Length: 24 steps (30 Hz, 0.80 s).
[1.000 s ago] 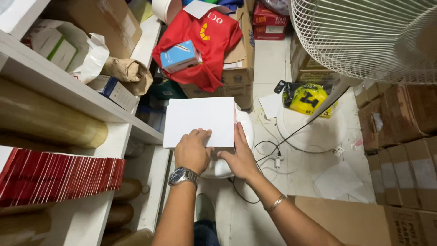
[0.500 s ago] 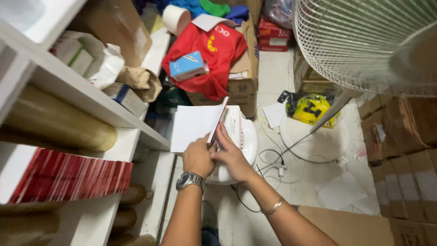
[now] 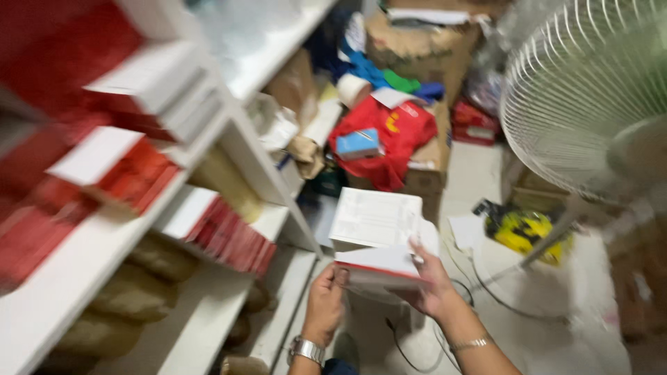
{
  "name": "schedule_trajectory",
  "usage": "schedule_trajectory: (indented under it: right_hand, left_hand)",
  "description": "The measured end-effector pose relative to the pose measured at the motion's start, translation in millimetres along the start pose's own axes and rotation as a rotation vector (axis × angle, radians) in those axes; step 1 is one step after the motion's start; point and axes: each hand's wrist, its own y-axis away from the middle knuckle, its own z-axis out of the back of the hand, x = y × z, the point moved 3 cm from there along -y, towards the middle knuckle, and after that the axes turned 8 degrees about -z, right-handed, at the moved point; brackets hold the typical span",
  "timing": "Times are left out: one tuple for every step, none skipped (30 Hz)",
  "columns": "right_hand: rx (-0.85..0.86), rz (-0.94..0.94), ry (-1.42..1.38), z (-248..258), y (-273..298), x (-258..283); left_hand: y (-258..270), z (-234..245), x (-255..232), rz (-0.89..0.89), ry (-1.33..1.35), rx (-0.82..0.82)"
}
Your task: The person repeatedly picks up stacks of white and red papers from a shelf, moves them to a lower surface, and flips through the pages. They then return the papers to the shelf, stacking them neatly. The person also handles a yellow notepad, flipping through its pages before placing it on the shelf.
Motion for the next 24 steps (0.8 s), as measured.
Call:
schedule_trajectory:
  right_hand:
    - [0.021, 0.0, 0.022, -8, 6, -8]
    - [-0.055, 0.065, 0.086, -14, 11, -16]
    - [-0.13, 0.133, 0.15, -20, 17, -23]
    - [-0.107, 0.133, 0.168, -39, 28, -29]
    - [-0.133, 0.235, 0.201, -56, 40, -33]
    - [-0.162, 0.336, 0.23, -70, 54, -38]
    - [-0.142, 0.336, 0.245, -80, 55, -46]
    - [-0.058, 0.399, 0.142, -92, 56, -51]
    - [0.027, 0.458, 0.037, -105, 58, -56]
    - [0.057, 0.45, 0.061, -108, 52, -58]
    - [0.073, 0.514, 0.08, -112, 46, -58]
    - [0.096, 0.569, 0.098, -119, 38, -61]
    - [0.132, 0.552, 0.121, -132, 45, -67]
    - [0.134, 0.568, 0.148, -145, 50, -76]
    - [0.136, 0.584, 0.173, -158, 54, -85]
    - [0.176, 0.554, 0.205, -178, 68, -99]
    - [0.135, 0.539, 0.261, -196, 83, -112]
    - [0.094, 0.53, 0.315, -211, 98, -125]
    - [0.134, 0.506, 0.344, -231, 111, -145]
    - [0.216, 0.504, 0.425, -251, 126, -166]
    - [0.299, 0.502, 0.503, -270, 140, -186]
    - [0.321, 0.485, 0.515, -284, 146, -206]
    - [0.385, 0.47, 0.56, -299, 152, -227]
    - [0.448, 0.459, 0.609, -313, 159, -244]
  left_hand:
    - [4, 3, 1, -0.025, -0.005, -0.015]
    - [8, 9, 0, -0.071, -0.039, -0.08]
    - [12, 16, 0, -0.116, -0.072, -0.146]
    - [17, 16, -14, -0.139, -0.079, -0.162]
    - [22, 17, -29, -0.218, -0.077, -0.217]
    - [30, 18, -42, -0.293, -0.072, -0.272]
    - [41, 10, -66, -0.312, -0.078, -0.287]
    - [51, 5, -84, -0.127, 0.246, -0.41]
    - [62, -3, -101, 0.06, 0.574, -0.518]
    - [70, 5, -90, 0.025, 0.576, -0.536]
    - [77, 11, -78, 0.038, 0.583, -0.474]
    - [84, 21, -67, 0.048, 0.584, -0.42]
    - [87, 33, -74, 0.01, 0.579, -0.447]
    - [94, 49, -83, -0.048, 0.309, -0.461]
    - [102, 66, -91, -0.094, 0.036, -0.478]
    - [118, 73, -120, -0.121, 0.028, -0.529]
    - [133, 77, -145, -0.091, 0.099, -0.47]
    - [148, 78, -170, -0.062, 0.169, -0.403]
    - [162, 91, -185, -0.092, 0.159, -0.448]
    - [176, 105, -200, -0.145, 0.06, -0.52]
    - [190, 118, -216, -0.196, -0.041, -0.592]
    - [203, 142, -215, -0.206, -0.05, -0.618]
    - [219, 168, -217, -0.237, -0.329, -0.783]
    - [233, 191, -218, -0.259, -0.602, -0.945]
